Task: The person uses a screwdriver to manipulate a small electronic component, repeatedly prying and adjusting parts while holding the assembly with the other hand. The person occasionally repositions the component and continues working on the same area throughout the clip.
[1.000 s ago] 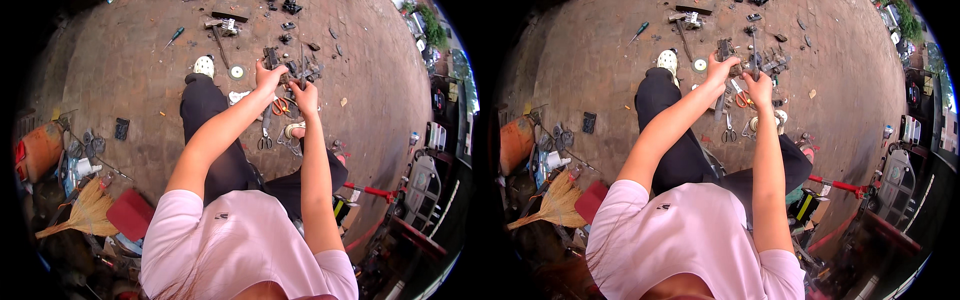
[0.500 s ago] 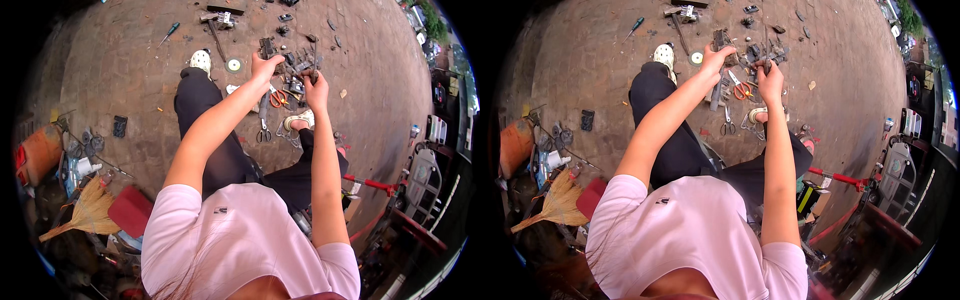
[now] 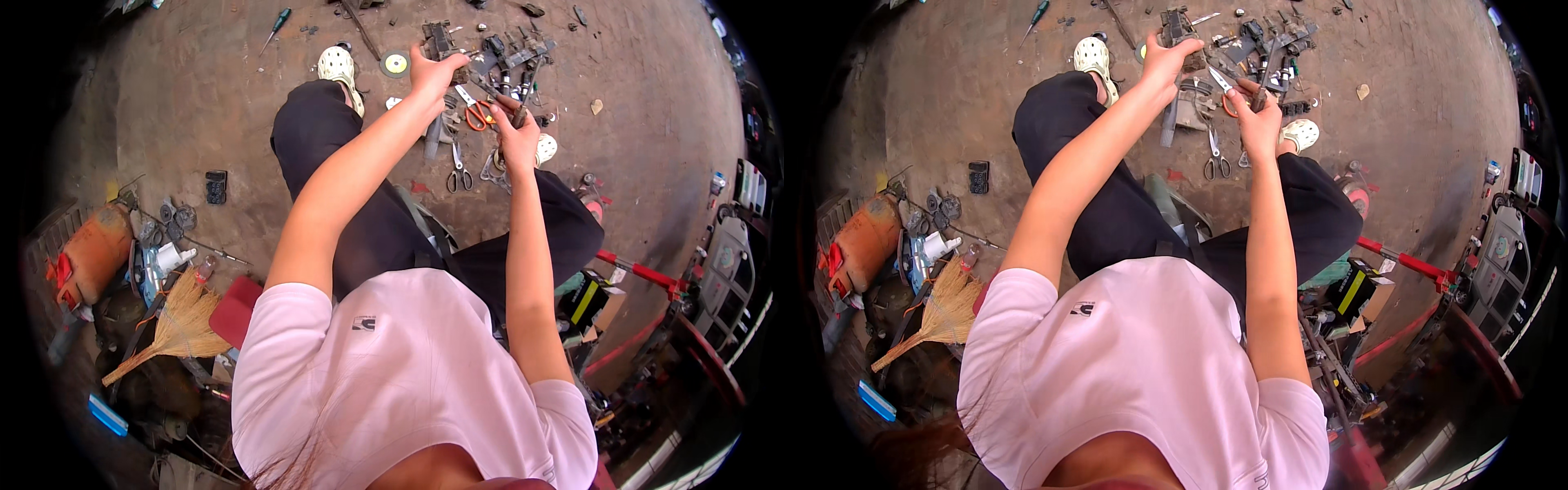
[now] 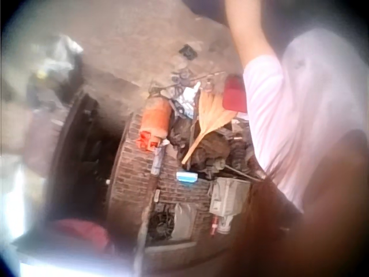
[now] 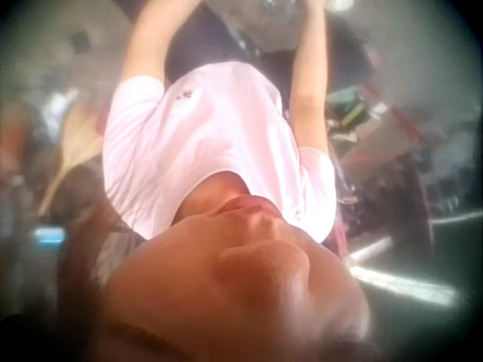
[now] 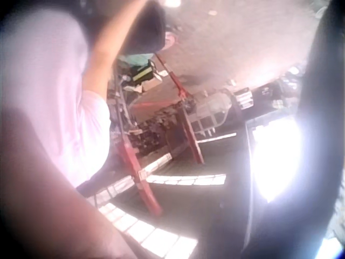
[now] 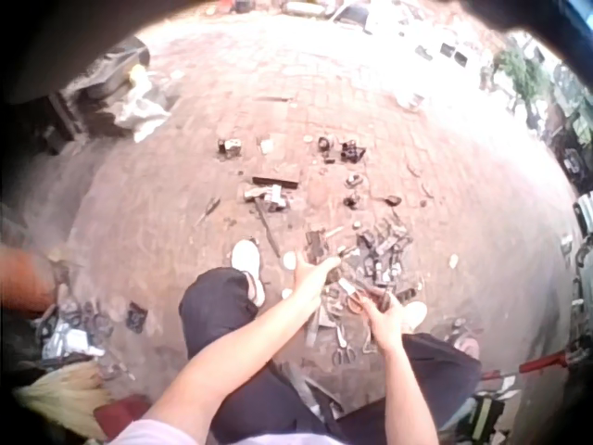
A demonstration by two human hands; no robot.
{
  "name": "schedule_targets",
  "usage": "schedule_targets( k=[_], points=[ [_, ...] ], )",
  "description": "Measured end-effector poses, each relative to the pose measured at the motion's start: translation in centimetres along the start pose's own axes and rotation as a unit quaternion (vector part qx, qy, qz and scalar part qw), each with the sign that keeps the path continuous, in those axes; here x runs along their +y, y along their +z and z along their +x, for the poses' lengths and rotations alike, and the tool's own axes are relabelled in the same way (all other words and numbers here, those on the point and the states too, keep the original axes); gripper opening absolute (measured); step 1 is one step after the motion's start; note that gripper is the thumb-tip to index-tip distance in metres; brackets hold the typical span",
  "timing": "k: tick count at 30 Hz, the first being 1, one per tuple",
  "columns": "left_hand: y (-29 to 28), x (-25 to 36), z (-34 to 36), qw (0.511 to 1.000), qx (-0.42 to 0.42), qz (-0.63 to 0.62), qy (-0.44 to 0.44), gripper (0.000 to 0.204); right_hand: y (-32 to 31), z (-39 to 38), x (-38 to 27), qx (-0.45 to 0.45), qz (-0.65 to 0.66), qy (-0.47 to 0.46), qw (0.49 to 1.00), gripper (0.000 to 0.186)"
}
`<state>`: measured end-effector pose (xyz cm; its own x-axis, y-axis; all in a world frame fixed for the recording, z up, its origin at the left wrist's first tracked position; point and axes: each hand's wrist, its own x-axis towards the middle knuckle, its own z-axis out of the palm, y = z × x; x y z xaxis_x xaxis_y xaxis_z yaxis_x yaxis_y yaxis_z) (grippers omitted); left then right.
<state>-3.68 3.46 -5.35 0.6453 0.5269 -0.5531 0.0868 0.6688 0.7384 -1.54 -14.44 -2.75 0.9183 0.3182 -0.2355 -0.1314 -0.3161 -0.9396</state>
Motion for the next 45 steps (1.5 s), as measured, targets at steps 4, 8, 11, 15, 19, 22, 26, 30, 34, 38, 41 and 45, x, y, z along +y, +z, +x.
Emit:
schedule_targets(
  k=[4,8,11,15,19,22,26,30,34,38,41,45],
  points=[
    [0.6,0.6,-1.8,0.997,-0.074,0.012,-0.032,0.086,1.4,1.3,-1.3,-0.057,0.015,-0.058,0.997,0.043],
    [0.7,0.1,-2.3,0.988,-0.147,-0.017,-0.039,0.088,1.1,2.0,-2.3,-0.075,0.033,-0.058,0.995,0.043],
    [0.7,0.1,-2.8,0.981,-0.187,-0.034,-0.028,0.087,0.4,1.8,-2.8,-0.054,-0.071,-0.126,0.988,0.043],
    [0.7,0.4,-2.7,0.975,-0.215,-0.051,-0.016,0.084,0.2,1.4,-3.3,-0.011,-0.131,-0.150,0.980,0.039],
    [0.5,0.9,-2.5,0.975,-0.209,-0.064,-0.027,0.084,-0.2,2.4,-2.6,0.013,-0.084,-0.123,0.989,0.035],
    [0.8,1.5,-3.8,0.977,-0.202,-0.068,-0.017,0.084,-0.5,2.6,-3.8,-0.028,-0.082,-0.152,0.985,0.037],
    [0.2,1.0,-3.0,0.977,-0.211,-0.044,-0.009,0.084,-0.5,2.3,-5.2,-0.117,-0.132,-0.216,0.960,0.053],
    [-0.2,1.4,-2.7,0.971,-0.235,-0.036,-0.017,0.083,-0.6,2.9,-5.5,-0.141,-0.205,-0.263,0.932,0.060],
    [-0.3,2.6,-2.9,0.959,-0.283,-0.021,-0.002,0.079,-1.3,3.9,-5.2,-0.142,-0.177,-0.313,0.922,0.059],
    [-0.1,3.3,-3.4,0.956,-0.291,-0.024,0.007,0.080,-2.2,3.1,-7.7,-0.207,-0.098,-0.135,0.964,0.053],
    [0.4,3.9,-3.5,0.952,-0.306,-0.027,0.009,0.079,-3.2,3.7,-7.8,-0.238,-0.050,-0.061,0.968,0.053],
    [1.1,4.0,-3.5,0.954,-0.299,-0.028,0.016,0.079,-4.1,5.0,-6.7,-0.245,0.008,-0.066,0.967,0.054]
  ],
)
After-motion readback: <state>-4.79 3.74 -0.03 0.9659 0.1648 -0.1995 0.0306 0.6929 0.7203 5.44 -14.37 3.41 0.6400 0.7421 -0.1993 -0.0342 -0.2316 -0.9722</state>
